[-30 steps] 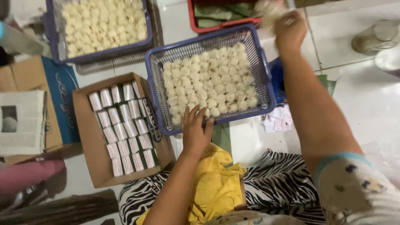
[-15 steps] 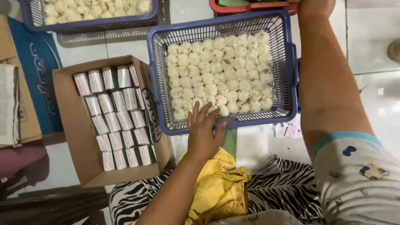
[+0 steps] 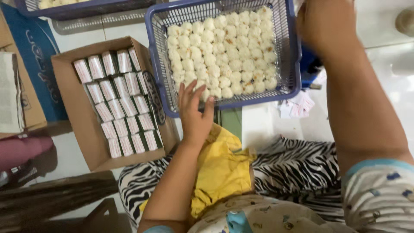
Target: The person sits on the floor and repeatedly wraps small white food items in plastic, then in green leaf wrappers, and seals them with small paper labels. Finished packages are placed into a cardboard box.
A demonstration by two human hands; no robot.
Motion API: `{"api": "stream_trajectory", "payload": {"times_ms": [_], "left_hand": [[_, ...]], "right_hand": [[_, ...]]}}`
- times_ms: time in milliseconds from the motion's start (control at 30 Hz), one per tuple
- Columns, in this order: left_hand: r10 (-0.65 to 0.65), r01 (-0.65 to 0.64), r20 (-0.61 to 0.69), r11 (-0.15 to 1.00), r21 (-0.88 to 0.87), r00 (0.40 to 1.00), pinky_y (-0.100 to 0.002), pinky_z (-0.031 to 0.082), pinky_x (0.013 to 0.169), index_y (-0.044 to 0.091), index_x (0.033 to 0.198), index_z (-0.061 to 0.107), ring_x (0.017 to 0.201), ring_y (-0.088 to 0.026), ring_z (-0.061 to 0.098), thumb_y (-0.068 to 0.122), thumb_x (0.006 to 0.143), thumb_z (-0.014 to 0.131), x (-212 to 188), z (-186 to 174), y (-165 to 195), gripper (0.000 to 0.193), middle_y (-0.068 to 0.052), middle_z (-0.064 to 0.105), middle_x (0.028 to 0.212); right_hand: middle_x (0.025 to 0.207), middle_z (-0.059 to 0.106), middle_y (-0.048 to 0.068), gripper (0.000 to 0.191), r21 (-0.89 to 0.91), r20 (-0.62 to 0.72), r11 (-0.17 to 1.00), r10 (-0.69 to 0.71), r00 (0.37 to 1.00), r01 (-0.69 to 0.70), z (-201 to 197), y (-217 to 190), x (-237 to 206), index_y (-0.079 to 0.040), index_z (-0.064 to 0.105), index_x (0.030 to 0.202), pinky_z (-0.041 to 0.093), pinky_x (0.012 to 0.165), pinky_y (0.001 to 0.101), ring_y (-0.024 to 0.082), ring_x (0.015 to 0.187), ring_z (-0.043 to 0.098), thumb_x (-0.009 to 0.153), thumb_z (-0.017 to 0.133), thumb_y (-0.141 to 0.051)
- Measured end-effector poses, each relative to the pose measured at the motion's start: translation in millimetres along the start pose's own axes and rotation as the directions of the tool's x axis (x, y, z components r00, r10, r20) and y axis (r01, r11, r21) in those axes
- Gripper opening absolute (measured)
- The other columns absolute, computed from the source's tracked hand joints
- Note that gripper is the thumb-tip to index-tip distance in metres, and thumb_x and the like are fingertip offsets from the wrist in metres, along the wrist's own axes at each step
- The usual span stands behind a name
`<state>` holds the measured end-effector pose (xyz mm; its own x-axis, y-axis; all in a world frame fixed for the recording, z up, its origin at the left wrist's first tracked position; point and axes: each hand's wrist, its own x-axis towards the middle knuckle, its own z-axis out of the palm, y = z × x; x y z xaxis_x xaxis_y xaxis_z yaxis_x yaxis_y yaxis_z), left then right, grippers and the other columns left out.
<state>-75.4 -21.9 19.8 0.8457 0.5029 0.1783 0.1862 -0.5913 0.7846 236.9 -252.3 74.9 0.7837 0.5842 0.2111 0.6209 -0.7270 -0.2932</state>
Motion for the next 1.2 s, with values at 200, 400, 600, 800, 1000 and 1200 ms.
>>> {"api": "stream_trajectory", "payload": {"times_ms": [200,400,600,800,1000,1200], "left_hand": [[0.177,-0.167,-0.052,0.974,0.156,0.983,-0.063,0.024,0.124,0.015,0.127,0.066,0.149,-0.041,0.038,0.021,0.099,0.071,-29.2,-1.6,-4.4,0.029,-0.008,0.057,0.144],[0.287,-0.273,-0.036,0.936,0.220,0.957,-0.067,0.023,0.121,0.016,0.123,0.069,0.145,-0.038,0.040,0.024,0.096,0.073,-31.6,10.7,9.1,0.028,-0.005,0.058,0.140],[0.222,-0.222,0.007,0.970,0.095,0.975,-0.066,0.027,0.116,0.015,0.116,0.072,0.141,-0.038,0.046,0.025,0.093,0.075,-42.2,1.6,40.3,0.025,-0.007,0.064,0.133],[0.137,-0.135,-0.112,0.990,0.027,0.984,-0.046,0.047,0.107,0.009,0.110,0.073,0.122,-0.034,0.060,0.023,0.093,0.074,-52.5,-21.3,14.1,0.022,-0.011,0.069,0.122],[0.130,-0.062,-0.265,0.967,0.248,0.955,-0.044,0.050,0.100,0.006,0.104,0.073,0.113,-0.034,0.063,0.020,0.092,0.075,-43.8,-58.9,-21.3,0.019,-0.013,0.071,0.116],[0.171,-0.114,-0.228,0.964,0.242,0.959,-0.045,0.050,0.099,0.006,0.104,0.073,0.111,-0.033,0.063,0.017,0.092,0.074,-54.0,-61.3,-5.7,0.016,-0.012,0.070,0.114]], "right_hand": [[0.121,0.073,0.009,0.061,-0.141,0.873,0.988,0.094,0.479,0.064,9.5,-99.8,-169.5,-0.019,0.067,0.131,0.053,0.096,0.0478,0.032,0.115,0.066,0.085,0.070,-0.058],[0.107,0.074,0.014,0.068,-0.346,0.718,0.894,0.447,0.534,-0.284,53.8,-83.2,-222.4,-0.005,0.074,0.107,0.056,0.087,0.0466,0.031,0.101,0.071,0.086,0.068,-0.070],[0.076,0.076,0.016,0.061,-0.167,0.854,0.785,0.417,0.310,-0.596,79.4,-59.6,-209.7,0.006,0.075,0.077,0.063,0.068,0.0442,0.027,0.059,0.072,0.085,0.076,-0.055],[0.097,0.077,0.020,0.035,-0.199,0.748,0.976,0.212,0.629,-0.092,76.1,-65.3,-210.7,-0.003,0.079,0.086,0.058,0.081,0.0483,0.035,0.087,0.073,0.091,0.058,-0.031],[0.107,0.073,0.023,0.028,-0.112,0.503,0.989,0.137,0.853,-0.093,78.7,-64.6,-220.9,-0.004,0.075,0.108,0.054,0.089,0.0495,0.042,0.100,0.069,0.093,0.057,-0.020],[0.101,0.076,0.017,0.022,0.062,0.488,0.935,0.277,0.827,-0.350,58.8,-70.0,-213.9,-0.009,0.076,0.100,0.055,0.085,0.0466,0.036,0.096,0.070,0.087,0.069,-0.025]]}}
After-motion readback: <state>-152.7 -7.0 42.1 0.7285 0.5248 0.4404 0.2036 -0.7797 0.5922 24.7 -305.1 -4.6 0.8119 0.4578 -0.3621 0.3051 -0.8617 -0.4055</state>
